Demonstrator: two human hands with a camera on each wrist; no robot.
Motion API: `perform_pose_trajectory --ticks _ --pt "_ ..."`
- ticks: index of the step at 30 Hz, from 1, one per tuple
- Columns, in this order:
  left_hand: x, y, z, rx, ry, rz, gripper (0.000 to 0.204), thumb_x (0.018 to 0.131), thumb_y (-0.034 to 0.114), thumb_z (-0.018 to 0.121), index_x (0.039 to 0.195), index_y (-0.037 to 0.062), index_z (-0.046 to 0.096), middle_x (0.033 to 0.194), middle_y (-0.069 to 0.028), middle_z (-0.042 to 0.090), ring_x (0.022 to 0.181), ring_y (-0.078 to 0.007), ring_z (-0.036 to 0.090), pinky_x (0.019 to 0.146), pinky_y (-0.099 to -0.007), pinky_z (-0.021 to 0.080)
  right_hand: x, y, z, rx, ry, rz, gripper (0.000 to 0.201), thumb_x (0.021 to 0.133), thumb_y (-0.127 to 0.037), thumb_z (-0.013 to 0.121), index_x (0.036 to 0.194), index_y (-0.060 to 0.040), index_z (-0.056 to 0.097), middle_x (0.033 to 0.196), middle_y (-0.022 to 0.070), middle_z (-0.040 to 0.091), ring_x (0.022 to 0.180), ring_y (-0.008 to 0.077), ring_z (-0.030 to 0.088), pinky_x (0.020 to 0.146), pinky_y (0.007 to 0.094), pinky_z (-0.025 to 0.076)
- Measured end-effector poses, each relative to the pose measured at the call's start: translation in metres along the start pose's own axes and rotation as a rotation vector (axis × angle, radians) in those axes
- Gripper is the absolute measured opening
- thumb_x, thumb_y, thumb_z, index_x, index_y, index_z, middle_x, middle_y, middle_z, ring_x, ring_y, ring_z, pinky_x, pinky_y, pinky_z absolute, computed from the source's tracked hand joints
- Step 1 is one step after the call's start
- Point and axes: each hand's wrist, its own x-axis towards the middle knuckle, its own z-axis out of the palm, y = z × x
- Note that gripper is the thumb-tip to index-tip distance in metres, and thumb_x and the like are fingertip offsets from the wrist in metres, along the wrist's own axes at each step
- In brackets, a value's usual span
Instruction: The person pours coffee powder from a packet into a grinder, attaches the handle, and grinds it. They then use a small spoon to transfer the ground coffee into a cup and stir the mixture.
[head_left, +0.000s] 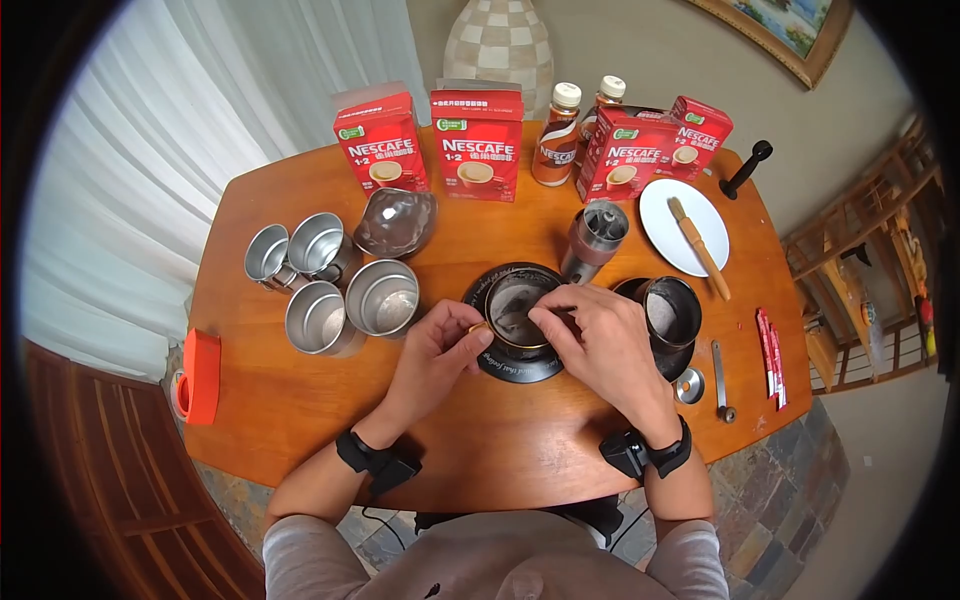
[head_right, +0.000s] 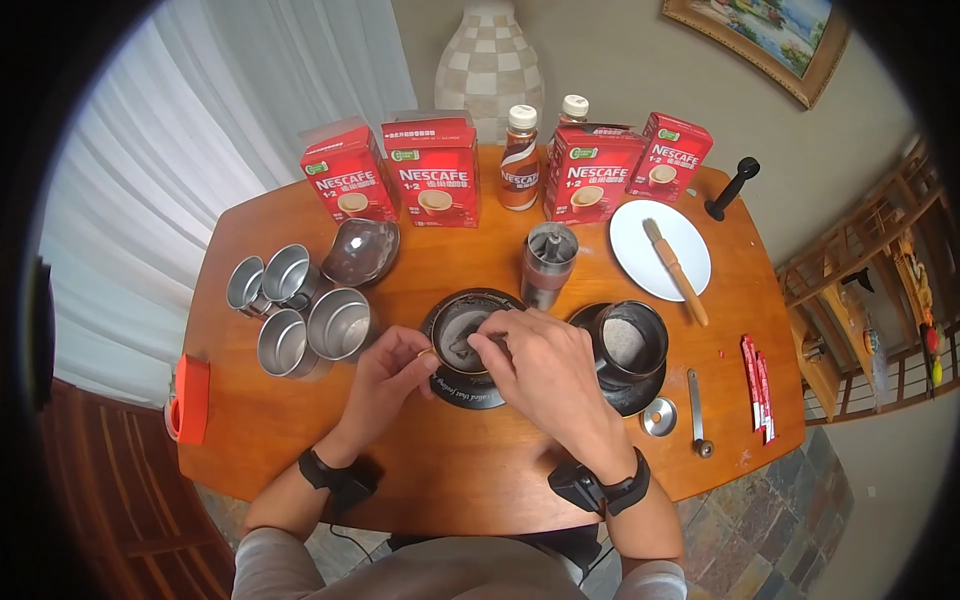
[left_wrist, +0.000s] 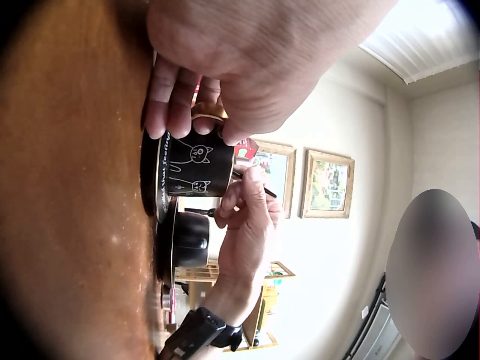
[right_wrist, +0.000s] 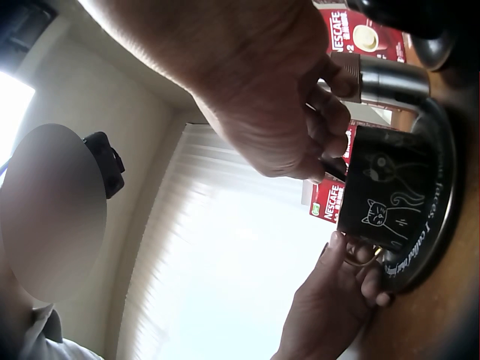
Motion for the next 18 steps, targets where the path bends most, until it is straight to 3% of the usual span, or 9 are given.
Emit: perform_pose_trajectory --ticks 5,8,14,18 --pt "-0.0002 -0.0007 0.0002 0.003 0.003 0.000 0.013 0.105 0.009 0.066 0.113 0.0024 0.059 0.096 -0.0032 0.068 0.074 -0.0082 0.064 0.068 -0.0229 0.053 0.0007 0.0041 0.0038 -0.046 0.049 -0.071 0.015 0.093 -0.017 0.075 0.093 -0.0023 0.074 0.081 0.0152 0.071 0.074 0.0358 0.069 0.065 0.0446 0.054" --pt "-0.0003 -0.0003 0.0006 -0.001 0.000 0.004 0.013 0.105 0.009 0.066 0.113 0.0025 0.059 0.096 -0.0031 0.068 0.074 -0.0082 0.063 0.068 -0.0228 0.053 0.0017 0.0013 -0.0023 -0.004 -0.036 -0.016 0.015 0.093 -0.016 0.075 0.093 -0.0017 0.074 0.082 0.0150 0.072 0.075 0.0353 0.069 0.066 0.0444 0.054" --pt "-0.0002 0.0006 0.0009 0.000 0.005 -0.007 0.013 0.104 0.009 0.067 0.113 0.0022 0.058 0.097 -0.0032 0.068 0.075 -0.0083 0.064 0.068 -0.0231 0.053 0.0026 0.0086 -0.0005 -0.082 0.059 -0.104 0.013 0.092 -0.016 0.075 0.093 -0.0025 0.074 0.083 0.0133 0.072 0.078 0.0337 0.070 0.067 0.0435 0.055" --pt "0.0002 0.0000 0.0017 -0.014 0.014 -0.008 0.014 0.104 0.009 0.067 0.113 0.0024 0.058 0.096 -0.0018 0.067 0.074 -0.0066 0.061 0.066 -0.0220 0.051 0.0021 0.0041 -0.0028 -0.013 -0.008 -0.060 0.013 0.092 -0.015 0.075 0.092 -0.0024 0.074 0.084 0.0121 0.072 0.077 0.0332 0.070 0.067 0.0431 0.054"
